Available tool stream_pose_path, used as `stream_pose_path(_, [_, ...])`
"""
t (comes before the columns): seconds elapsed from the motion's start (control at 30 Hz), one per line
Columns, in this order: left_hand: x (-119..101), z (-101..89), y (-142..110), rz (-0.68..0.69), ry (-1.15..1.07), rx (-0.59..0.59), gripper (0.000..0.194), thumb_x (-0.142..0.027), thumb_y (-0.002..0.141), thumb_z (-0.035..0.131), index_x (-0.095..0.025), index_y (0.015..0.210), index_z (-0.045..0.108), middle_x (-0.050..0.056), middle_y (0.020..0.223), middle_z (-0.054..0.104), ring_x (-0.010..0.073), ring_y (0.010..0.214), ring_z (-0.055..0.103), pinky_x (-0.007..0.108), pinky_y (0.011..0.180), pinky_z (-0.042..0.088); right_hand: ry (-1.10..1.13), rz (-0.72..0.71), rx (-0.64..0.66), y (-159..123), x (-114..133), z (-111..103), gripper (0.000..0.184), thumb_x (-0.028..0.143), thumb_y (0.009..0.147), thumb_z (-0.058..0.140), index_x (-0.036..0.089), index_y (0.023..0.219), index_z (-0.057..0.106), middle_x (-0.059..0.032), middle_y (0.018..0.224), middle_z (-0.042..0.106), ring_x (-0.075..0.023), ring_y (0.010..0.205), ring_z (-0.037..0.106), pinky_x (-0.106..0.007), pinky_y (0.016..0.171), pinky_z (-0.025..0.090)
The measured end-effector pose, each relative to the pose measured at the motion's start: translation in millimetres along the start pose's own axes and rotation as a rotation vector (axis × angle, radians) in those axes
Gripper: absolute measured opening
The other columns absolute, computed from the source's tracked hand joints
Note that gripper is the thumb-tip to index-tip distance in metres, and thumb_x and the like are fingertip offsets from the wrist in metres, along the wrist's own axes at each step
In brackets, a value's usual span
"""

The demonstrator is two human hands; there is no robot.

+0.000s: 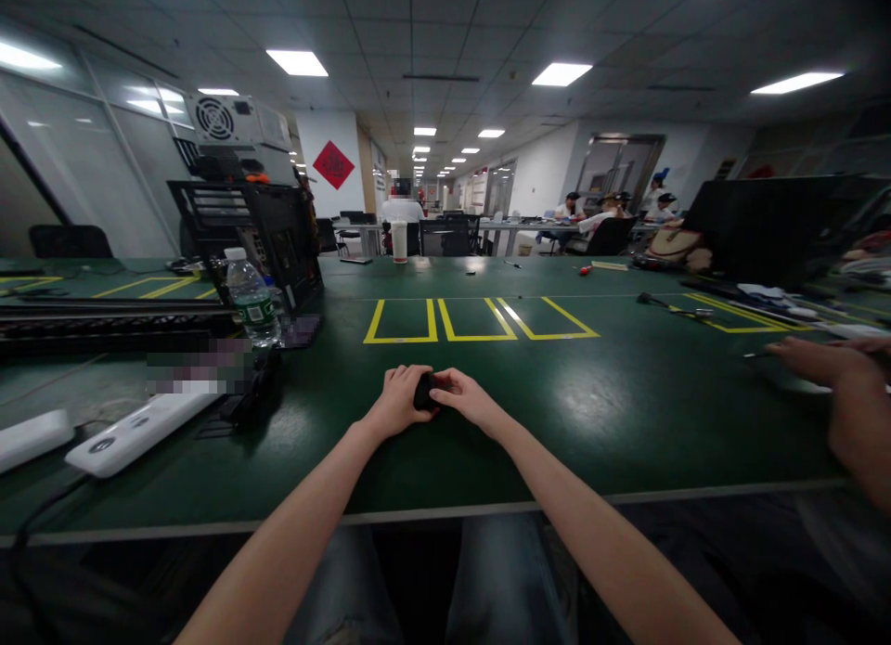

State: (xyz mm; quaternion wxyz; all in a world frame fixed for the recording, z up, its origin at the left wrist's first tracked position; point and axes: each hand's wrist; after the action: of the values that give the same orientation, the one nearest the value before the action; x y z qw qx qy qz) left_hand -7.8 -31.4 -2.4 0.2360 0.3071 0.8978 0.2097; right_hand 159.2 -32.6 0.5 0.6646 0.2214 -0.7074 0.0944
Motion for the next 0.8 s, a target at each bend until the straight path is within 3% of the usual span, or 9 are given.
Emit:
stream_pose_path(0.17, [-0.1, 1.2, 0.4, -0.013, 0.029, 0.003, 0.058, -0.027, 0.055, 0.066, -0.019, 0.108, 0.041, 0.005, 0.102, 0.051, 0.0229, 0.092, 0.046, 0.036, 0.081, 0.03, 0.054, -0.071, 0.057, -2.5, 2.9, 0.1, 0.035, 0.025, 0.059, 0.067, 0.021, 0.089, 0.047, 0.0002, 0.088, 0.053, -0.0148, 0.087, 0.052, -0.034, 0.08, 0.041])
stream_pose_path(0.4, [-0.7, 1.5, 0.8, -0.005, 0.013, -0.004, 0.059, -0.031, 0.057, 0.066, -0.02, 0.109, 0.04, 0.005, 0.103, 0.051, 0.0225, 0.094, 0.045, 0.036, 0.083, 0.029, -0.011, -0.001, -0.044, 2.1, -1.6, 1.5, 0.029, 0.033, 0.067, 0.059, 0.019, 0.09, 0.048, -0.0019, 0.089, 0.054, -0.0157, 0.086, 0.052, -0.035, 0.079, 0.041])
stream_pose_path(0.63, [-0.4, 1.8, 0.7, -0.024, 0.008, 0.009, 0.059, -0.027, 0.056, 0.066, -0.02, 0.108, 0.04, 0.005, 0.104, 0.051, 0.0228, 0.094, 0.045, 0.036, 0.083, 0.029, 0.035, -0.051, 0.064, -5.0, 6.7, 0.1, 0.037, 0.025, 0.06, 0.066, 0.021, 0.091, 0.046, -0.0006, 0.092, 0.052, -0.0148, 0.088, 0.052, -0.034, 0.08, 0.042])
stream_pose_path(0.8, [-2.5, -0.5, 0.6, -0.024, -0.01, 0.003, 0.057, -0.03, 0.058, 0.065, -0.021, 0.108, 0.04, 0.005, 0.103, 0.051, 0.0232, 0.095, 0.045, 0.037, 0.083, 0.028, 0.005, -0.03, -0.008, -2.3, 4.3, 1.6, 0.029, 0.032, 0.066, 0.06, 0.02, 0.09, 0.047, -0.0014, 0.089, 0.053, -0.0161, 0.088, 0.051, -0.035, 0.079, 0.042])
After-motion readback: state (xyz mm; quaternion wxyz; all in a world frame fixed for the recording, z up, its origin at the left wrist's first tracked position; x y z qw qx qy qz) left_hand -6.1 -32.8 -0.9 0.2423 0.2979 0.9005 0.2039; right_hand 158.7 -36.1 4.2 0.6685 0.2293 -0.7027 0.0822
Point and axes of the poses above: each hand's wrist, its own y-axis towards the middle knuckle, its own z-axis out of the palm, x = y × z
